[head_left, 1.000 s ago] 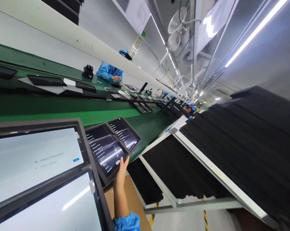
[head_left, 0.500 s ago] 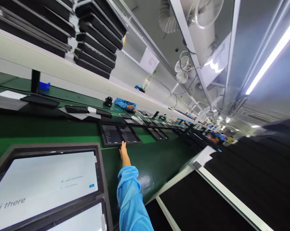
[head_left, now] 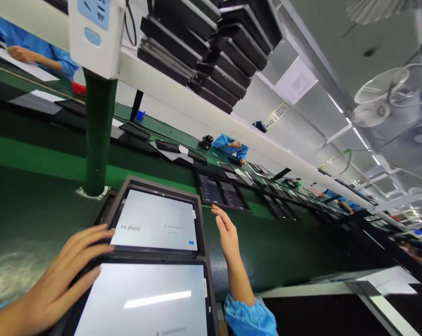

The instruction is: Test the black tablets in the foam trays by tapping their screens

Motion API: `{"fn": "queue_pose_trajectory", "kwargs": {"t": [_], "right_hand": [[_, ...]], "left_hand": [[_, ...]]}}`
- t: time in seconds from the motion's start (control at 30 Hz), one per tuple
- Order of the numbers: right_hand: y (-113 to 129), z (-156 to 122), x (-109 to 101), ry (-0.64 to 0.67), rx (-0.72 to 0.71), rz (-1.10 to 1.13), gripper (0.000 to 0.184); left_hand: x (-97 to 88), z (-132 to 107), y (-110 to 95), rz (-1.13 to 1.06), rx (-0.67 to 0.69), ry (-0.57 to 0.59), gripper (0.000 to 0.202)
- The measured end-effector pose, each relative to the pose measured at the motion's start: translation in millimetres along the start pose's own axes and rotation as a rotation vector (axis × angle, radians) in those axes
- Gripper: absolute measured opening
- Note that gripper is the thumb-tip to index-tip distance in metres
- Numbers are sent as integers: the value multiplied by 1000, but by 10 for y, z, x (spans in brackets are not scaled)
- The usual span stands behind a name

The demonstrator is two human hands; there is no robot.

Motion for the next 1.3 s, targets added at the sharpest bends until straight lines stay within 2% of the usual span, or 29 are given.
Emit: {"fn": "queue_pose_trajectory", "kwargs": {"t": [0.07, 0.1, 0.17, 0.27, 0.37, 0.43, 0.5, 0.6, 0.67, 0.8, 0.87, 0.93, 1.0, 1.1, 1.17, 1.23, 1.3], "right_hand": [[521, -222, 85, 125, -147, -141, 33], [706, -291, 156, 174, -184, -196, 33], [893, -322, 342, 255, -193, -274, 36], [814, -168, 617, 302, -114, -343, 41], [636, 24, 748, 230, -47, -385, 45], [579, 75, 775, 191, -39, -389, 46], [570, 65, 780, 178, -63, -400, 45], [550, 5, 798, 240, -57, -467, 47], [523, -31, 803, 294, -26, -496, 49], [535, -101, 717, 261, -3, -380, 52], [534, -160, 693, 316, 30, -316, 76], [520, -223, 699, 427, 58, -303, 104], [497, -257, 693, 490, 69, -296, 114], [434, -239, 645, 424, 111, -170, 105], [380, -219, 622, 351, 160, -70, 97], [358, -227, 623, 307, 183, -39, 91], [390, -283, 609, 264, 185, -27, 86]], "left_hand": [[8, 333, 36, 32, 41, 23, 39], [25, 507, 46, 68, 71, 42, 38], [53, 811, 67, 142, 125, 55, 43], [86, 1108, 137, 254, 123, 71, 50], [146, 1232, 214, 341, 104, 158, 53], [161, 1245, 231, 350, 117, 156, 54], [122, 1216, 224, 315, 121, 58, 57], [21, 1095, 175, 198, 157, -115, 59], [-28, 991, 116, 116, 232, -151, 52], [-64, 826, 15, 61, 362, -79, 43], [-66, 776, -7, 63, 401, -43, 42], [-72, 742, -10, 47, 431, -35, 44], [-92, 720, -1, 32, 450, -64, 45], [-115, 712, -7, 55, 480, -89, 39], [-90, 725, -40, 87, 519, -17, 28], [-57, 747, -72, 106, 552, 74, 26], [-62, 765, -80, 109, 555, 88, 28]]}}
Point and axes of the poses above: each hand's wrist, its own z-axis towards the middle knuckle, its own x-axis out of the palm, y = z × x, the point moved 5 cm from there along z, towards the middle knuckle, and after that the axes turned 1 degree about z, right-handed, at the moved point
